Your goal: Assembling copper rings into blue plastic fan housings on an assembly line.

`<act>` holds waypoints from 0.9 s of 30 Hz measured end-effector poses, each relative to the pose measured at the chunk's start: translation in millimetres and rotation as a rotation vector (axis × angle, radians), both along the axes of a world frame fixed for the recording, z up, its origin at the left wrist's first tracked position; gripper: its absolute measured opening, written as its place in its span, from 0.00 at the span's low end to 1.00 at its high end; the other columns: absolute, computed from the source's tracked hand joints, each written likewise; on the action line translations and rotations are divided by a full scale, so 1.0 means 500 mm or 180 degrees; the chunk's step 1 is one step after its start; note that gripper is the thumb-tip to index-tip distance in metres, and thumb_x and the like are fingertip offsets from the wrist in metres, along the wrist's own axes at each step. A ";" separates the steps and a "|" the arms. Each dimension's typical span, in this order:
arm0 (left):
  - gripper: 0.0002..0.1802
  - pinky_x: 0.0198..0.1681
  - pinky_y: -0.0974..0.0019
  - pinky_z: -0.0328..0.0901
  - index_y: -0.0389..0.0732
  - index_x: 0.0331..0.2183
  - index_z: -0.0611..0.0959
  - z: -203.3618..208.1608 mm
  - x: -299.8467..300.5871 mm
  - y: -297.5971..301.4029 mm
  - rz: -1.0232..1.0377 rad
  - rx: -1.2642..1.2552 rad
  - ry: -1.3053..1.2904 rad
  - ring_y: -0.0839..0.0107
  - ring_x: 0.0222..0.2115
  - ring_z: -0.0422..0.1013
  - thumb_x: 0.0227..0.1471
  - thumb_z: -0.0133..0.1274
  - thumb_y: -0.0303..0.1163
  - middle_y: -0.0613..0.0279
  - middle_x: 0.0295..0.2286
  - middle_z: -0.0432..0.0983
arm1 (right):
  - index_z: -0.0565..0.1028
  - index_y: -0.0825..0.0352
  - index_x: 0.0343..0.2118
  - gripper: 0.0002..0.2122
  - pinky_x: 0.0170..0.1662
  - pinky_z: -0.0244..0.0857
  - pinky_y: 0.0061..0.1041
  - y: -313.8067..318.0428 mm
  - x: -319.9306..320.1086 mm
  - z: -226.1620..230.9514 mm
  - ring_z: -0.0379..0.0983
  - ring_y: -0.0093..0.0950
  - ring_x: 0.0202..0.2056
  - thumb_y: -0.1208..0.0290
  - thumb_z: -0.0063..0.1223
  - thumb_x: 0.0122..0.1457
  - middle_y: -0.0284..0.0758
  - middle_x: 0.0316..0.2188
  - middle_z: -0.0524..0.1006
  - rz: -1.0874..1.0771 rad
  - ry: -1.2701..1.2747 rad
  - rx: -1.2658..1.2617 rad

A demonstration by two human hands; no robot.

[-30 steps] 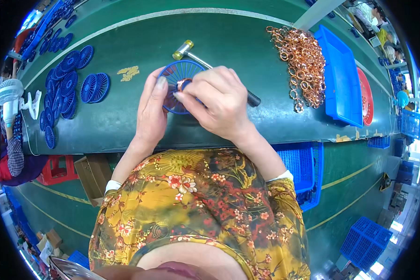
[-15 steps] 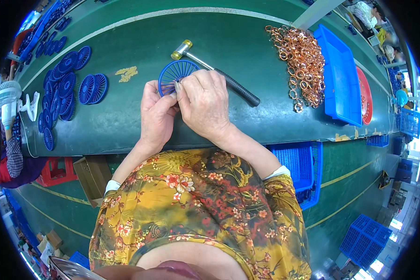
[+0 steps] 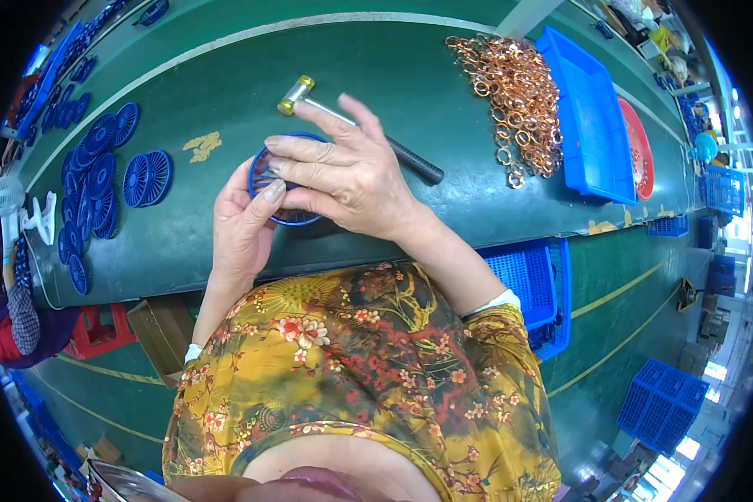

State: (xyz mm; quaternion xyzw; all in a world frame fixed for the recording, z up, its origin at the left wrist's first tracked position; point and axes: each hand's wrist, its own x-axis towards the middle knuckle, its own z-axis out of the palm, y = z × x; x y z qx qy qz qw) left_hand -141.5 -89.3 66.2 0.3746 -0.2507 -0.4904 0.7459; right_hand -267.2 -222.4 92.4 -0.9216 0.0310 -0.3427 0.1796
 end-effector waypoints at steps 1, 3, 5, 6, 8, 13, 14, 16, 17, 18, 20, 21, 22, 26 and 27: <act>0.24 0.47 0.70 0.67 0.33 0.51 0.70 -0.006 0.004 -0.002 -0.0054 0.0049 0.0072 0.75 0.41 0.72 0.53 0.56 0.27 0.60 0.42 0.74 | 0.80 0.56 0.42 0.18 0.61 0.51 0.42 -0.007 0.000 -0.007 0.65 0.37 0.57 0.63 0.64 0.46 0.29 0.47 0.77 0.0167 0.0070 0.0173; 0.22 0.46 0.71 0.68 0.33 0.49 0.72 -0.012 0.005 -0.003 -0.0037 0.0128 0.0044 0.76 0.39 0.73 0.53 0.56 0.26 0.61 0.40 0.76 | 0.78 0.60 0.46 0.21 0.60 0.55 0.40 -0.020 -0.008 -0.027 0.64 0.38 0.58 0.65 0.65 0.46 0.36 0.51 0.74 0.0675 0.0288 0.0997; 0.20 0.45 0.71 0.68 0.33 0.49 0.72 -0.012 0.006 -0.003 0.0107 0.0185 -0.0425 0.76 0.39 0.73 0.54 0.55 0.26 0.61 0.40 0.76 | 0.77 0.64 0.47 0.20 0.60 0.56 0.37 -0.032 -0.012 -0.028 0.62 0.38 0.59 0.71 0.63 0.48 0.40 0.54 0.71 0.1171 0.0374 0.1755; 0.19 0.44 0.72 0.68 0.33 0.48 0.73 -0.013 0.005 0.003 0.0282 0.0267 -0.0893 0.76 0.39 0.73 0.54 0.55 0.25 0.61 0.40 0.76 | 0.77 0.65 0.47 0.19 0.58 0.58 0.35 -0.044 -0.019 -0.019 0.65 0.36 0.57 0.73 0.61 0.50 0.40 0.53 0.71 0.0982 0.0439 0.1755; 0.17 0.39 0.71 0.69 0.35 0.46 0.75 -0.014 0.002 0.010 0.0695 0.0474 -0.1675 0.75 0.35 0.75 0.53 0.54 0.25 0.58 0.37 0.78 | 0.77 0.65 0.47 0.16 0.51 0.66 0.27 -0.080 -0.032 -0.021 0.73 0.29 0.48 0.73 0.58 0.53 0.38 0.50 0.75 0.0030 0.0433 0.2560; 0.17 0.40 0.58 0.71 0.40 0.42 0.78 -0.056 0.035 -0.004 0.1862 0.0437 -0.4823 0.54 0.37 0.76 0.46 0.53 0.22 0.50 0.37 0.78 | 0.77 0.72 0.28 0.21 0.36 0.70 0.45 -0.314 -0.122 -0.087 0.76 0.51 0.31 0.54 0.46 0.58 0.53 0.29 0.77 -0.4001 0.1246 -0.0002; 0.17 0.53 0.52 0.63 0.42 0.44 0.78 -0.069 0.041 0.002 0.1285 0.0737 -0.5243 0.54 0.48 0.70 0.48 0.54 0.26 0.49 0.44 0.74 | 0.77 0.72 0.28 0.20 0.34 0.70 0.46 -0.356 -0.155 -0.119 0.75 0.51 0.29 0.56 0.44 0.58 0.53 0.26 0.77 -0.3995 0.1597 -0.0151; 0.27 0.62 0.46 0.47 0.42 0.50 0.74 -0.068 0.044 0.015 0.0581 0.0899 -0.5377 0.44 0.60 0.50 0.47 0.58 0.34 0.44 0.58 0.57 | 0.77 0.70 0.29 0.17 0.36 0.69 0.48 -0.368 -0.179 -0.133 0.76 0.50 0.31 0.59 0.43 0.59 0.51 0.28 0.78 -0.3813 0.1714 -0.0147; 0.28 0.62 0.47 0.47 0.42 0.51 0.73 -0.067 0.058 0.023 0.0715 0.0769 -0.5085 0.43 0.60 0.51 0.46 0.60 0.36 0.42 0.58 0.56 | 0.78 0.67 0.30 0.16 0.38 0.68 0.49 -0.365 -0.186 -0.135 0.75 0.49 0.32 0.59 0.43 0.59 0.49 0.29 0.78 -0.3819 0.1622 -0.0134; 0.30 0.62 0.48 0.48 0.42 0.51 0.73 -0.067 0.071 0.027 0.0819 0.0609 -0.4794 0.43 0.60 0.51 0.45 0.61 0.38 0.41 0.58 0.55 | 0.78 0.67 0.30 0.17 0.39 0.68 0.47 -0.351 -0.179 -0.122 0.75 0.48 0.35 0.58 0.44 0.59 0.49 0.30 0.78 -0.3960 0.1779 -0.0016; 0.30 0.60 0.48 0.51 0.39 0.49 0.73 -0.062 0.135 0.046 0.1703 0.0858 -0.5131 0.42 0.57 0.55 0.44 0.61 0.40 0.39 0.54 0.60 | 0.78 0.64 0.32 0.17 0.38 0.68 0.45 -0.357 -0.187 -0.132 0.75 0.46 0.35 0.53 0.48 0.58 0.46 0.32 0.78 -0.4035 0.1459 0.0112; 0.29 0.58 0.47 0.54 0.37 0.47 0.74 -0.065 0.173 0.056 0.2306 0.0995 -0.5254 0.41 0.54 0.59 0.44 0.60 0.40 0.38 0.50 0.65 | 0.77 0.63 0.32 0.17 0.37 0.68 0.45 -0.352 -0.187 -0.126 0.75 0.45 0.35 0.52 0.49 0.57 0.45 0.32 0.78 -0.4092 0.1302 0.0140; 0.27 0.57 0.48 0.55 0.35 0.47 0.73 -0.064 0.218 0.069 0.2587 0.1357 -0.5326 0.43 0.53 0.60 0.47 0.58 0.39 0.38 0.49 0.67 | 0.77 0.61 0.32 0.17 0.37 0.68 0.45 -0.375 -0.202 -0.140 0.75 0.44 0.34 0.50 0.50 0.56 0.43 0.32 0.77 -0.4093 0.1439 0.0187; 0.33 0.46 0.45 0.63 0.37 0.49 0.74 -0.038 0.351 0.109 0.2906 0.4035 -0.4733 0.44 0.43 0.70 0.55 0.45 0.56 0.43 0.43 0.74 | 0.77 0.64 0.32 0.15 0.37 0.69 0.46 -0.378 -0.184 -0.150 0.76 0.46 0.34 0.56 0.44 0.58 0.45 0.31 0.78 -0.3938 0.1664 -0.0085; 0.37 0.47 0.45 0.63 0.39 0.50 0.74 -0.030 0.371 0.113 0.2540 0.4496 -0.4942 0.44 0.44 0.70 0.52 0.46 0.61 0.45 0.43 0.75 | 0.76 0.65 0.34 0.15 0.39 0.69 0.45 -0.370 -0.173 -0.147 0.76 0.45 0.36 0.56 0.46 0.58 0.46 0.33 0.78 -0.3980 0.1550 0.0073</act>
